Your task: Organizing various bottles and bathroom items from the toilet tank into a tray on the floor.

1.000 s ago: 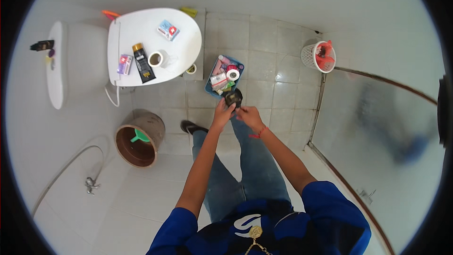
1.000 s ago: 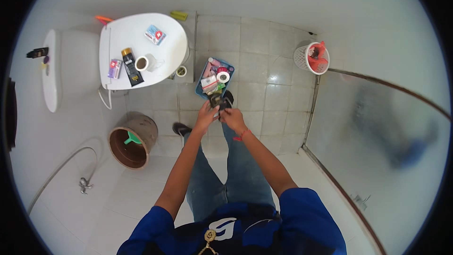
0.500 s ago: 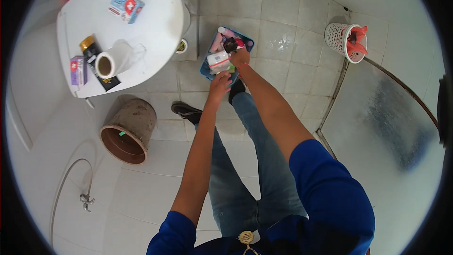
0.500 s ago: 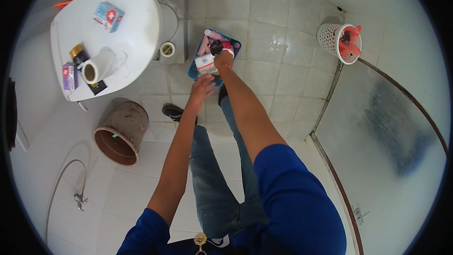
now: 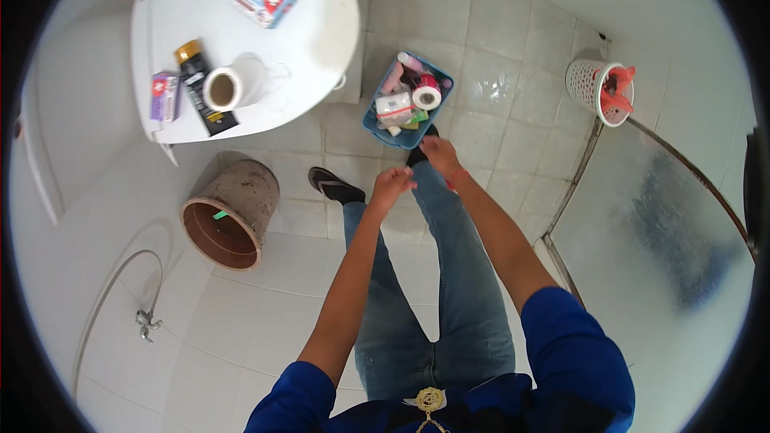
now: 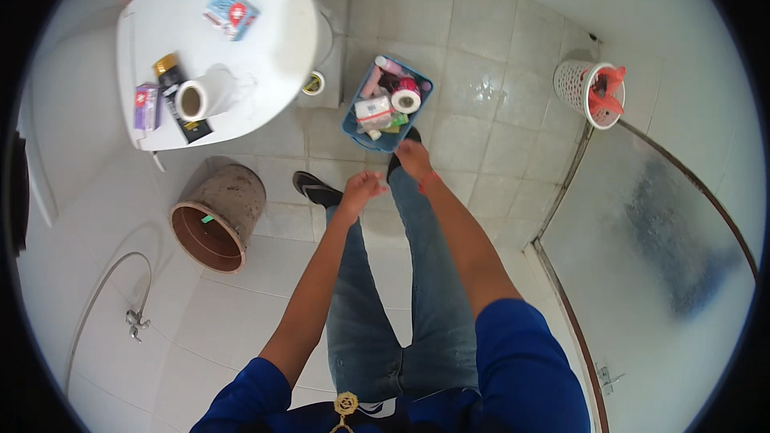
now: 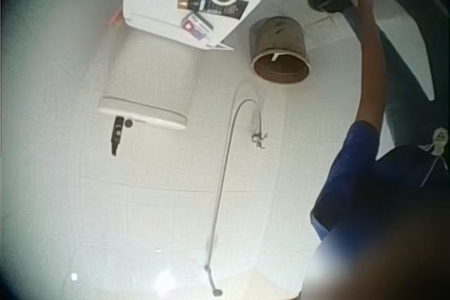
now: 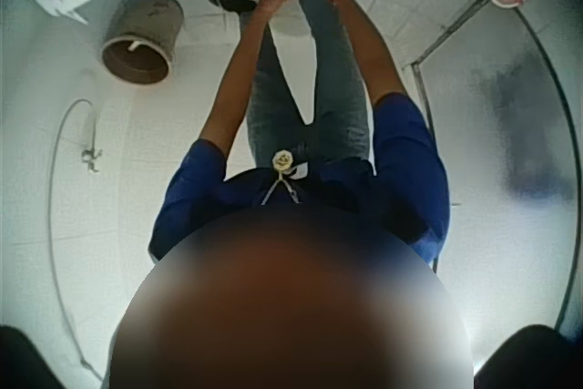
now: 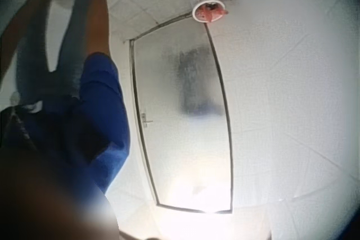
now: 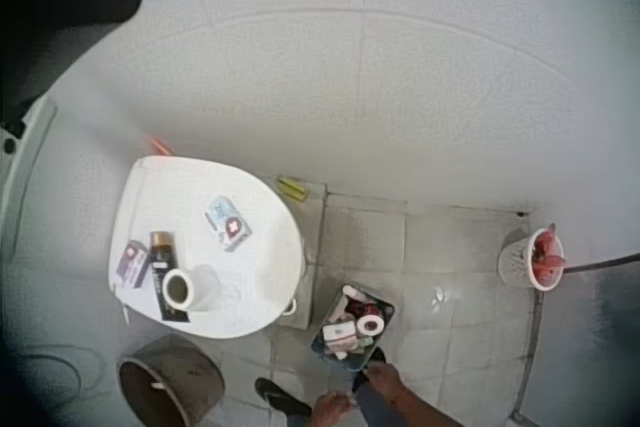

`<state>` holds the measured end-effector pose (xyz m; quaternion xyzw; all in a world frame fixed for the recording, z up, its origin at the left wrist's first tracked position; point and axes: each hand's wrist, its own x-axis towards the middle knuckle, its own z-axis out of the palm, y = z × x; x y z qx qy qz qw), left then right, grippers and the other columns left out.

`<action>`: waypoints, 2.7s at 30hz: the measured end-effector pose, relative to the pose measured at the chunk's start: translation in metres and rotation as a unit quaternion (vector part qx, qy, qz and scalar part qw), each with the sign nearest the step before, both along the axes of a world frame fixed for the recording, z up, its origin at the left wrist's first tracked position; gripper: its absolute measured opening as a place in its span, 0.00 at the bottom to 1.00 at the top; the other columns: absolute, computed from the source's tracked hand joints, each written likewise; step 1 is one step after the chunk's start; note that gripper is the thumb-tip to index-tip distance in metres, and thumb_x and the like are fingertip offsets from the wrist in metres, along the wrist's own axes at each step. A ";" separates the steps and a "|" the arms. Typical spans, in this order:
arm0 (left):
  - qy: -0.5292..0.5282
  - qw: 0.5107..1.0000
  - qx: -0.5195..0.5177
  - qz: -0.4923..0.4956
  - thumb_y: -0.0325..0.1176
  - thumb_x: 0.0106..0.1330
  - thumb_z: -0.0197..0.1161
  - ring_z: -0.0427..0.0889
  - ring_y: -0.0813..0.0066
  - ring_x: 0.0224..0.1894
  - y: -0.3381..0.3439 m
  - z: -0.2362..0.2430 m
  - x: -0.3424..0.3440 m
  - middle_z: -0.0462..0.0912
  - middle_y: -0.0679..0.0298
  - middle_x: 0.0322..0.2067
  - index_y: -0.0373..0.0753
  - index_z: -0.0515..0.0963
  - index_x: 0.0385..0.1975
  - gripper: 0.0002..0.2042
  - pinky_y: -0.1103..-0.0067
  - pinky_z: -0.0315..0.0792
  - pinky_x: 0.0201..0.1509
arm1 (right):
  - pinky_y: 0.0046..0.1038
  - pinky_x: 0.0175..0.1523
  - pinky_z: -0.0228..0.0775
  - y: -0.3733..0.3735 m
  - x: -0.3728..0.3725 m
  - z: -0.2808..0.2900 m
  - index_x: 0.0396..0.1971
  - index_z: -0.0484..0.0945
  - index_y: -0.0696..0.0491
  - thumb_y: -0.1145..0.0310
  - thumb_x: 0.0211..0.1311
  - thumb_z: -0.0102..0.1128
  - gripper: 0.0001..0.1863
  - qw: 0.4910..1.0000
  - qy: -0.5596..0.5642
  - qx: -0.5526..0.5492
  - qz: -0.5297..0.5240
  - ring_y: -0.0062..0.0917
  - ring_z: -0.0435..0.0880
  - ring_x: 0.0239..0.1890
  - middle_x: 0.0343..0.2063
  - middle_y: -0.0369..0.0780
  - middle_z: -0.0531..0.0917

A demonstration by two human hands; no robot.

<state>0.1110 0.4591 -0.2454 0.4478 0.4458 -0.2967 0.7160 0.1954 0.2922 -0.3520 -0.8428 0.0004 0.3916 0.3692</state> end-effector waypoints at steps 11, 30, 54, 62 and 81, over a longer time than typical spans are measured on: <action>-0.080 0.992 0.064 -0.078 0.45 0.67 0.63 0.73 0.83 0.19 0.083 0.177 -0.096 0.76 0.69 0.21 0.36 0.79 0.34 0.16 0.81 0.71 0.28 | 0.21 0.47 0.71 -0.048 -0.088 0.287 0.44 0.80 0.61 0.65 0.67 0.59 0.14 0.983 0.088 0.142 -0.077 0.17 0.80 0.39 0.34 0.37 0.84; -0.205 0.935 0.210 0.197 0.41 0.70 0.58 0.77 0.82 0.27 0.298 0.355 -0.322 0.74 0.69 0.27 0.32 0.76 0.45 0.17 0.80 0.78 0.36 | 0.20 0.44 0.74 0.215 -0.152 0.538 0.42 0.79 0.59 0.67 0.61 0.66 0.14 0.954 -0.031 0.239 0.178 0.16 0.82 0.37 0.35 0.37 0.84; -0.353 0.885 0.244 0.180 0.35 0.72 0.55 0.79 0.76 0.45 0.473 0.492 -0.130 0.81 0.59 0.45 0.34 0.71 0.55 0.16 0.78 0.71 0.53 | 0.26 0.44 0.74 0.634 0.088 0.560 0.48 0.77 0.58 0.62 0.59 0.65 0.21 0.892 -0.286 0.344 0.065 0.25 0.83 0.35 0.43 0.43 0.83; -0.293 0.897 0.233 0.234 0.37 0.72 0.55 0.79 0.75 0.45 0.498 0.512 -0.122 0.81 0.61 0.46 0.35 0.71 0.55 0.17 0.78 0.70 0.54 | 0.33 0.44 0.74 0.714 0.152 0.536 0.48 0.78 0.61 0.54 0.52 0.70 0.29 0.882 -0.412 0.200 0.112 0.35 0.82 0.35 0.42 0.49 0.81; -0.303 0.782 0.422 0.344 0.37 0.70 0.57 0.74 0.71 0.54 0.554 0.533 -0.065 0.70 0.58 0.57 0.37 0.62 0.63 0.24 0.76 0.73 0.52 | 0.19 0.42 0.73 0.664 0.076 0.625 0.48 0.78 0.61 0.63 0.61 0.66 0.20 0.891 0.033 0.427 0.150 0.18 0.83 0.37 0.40 0.39 0.84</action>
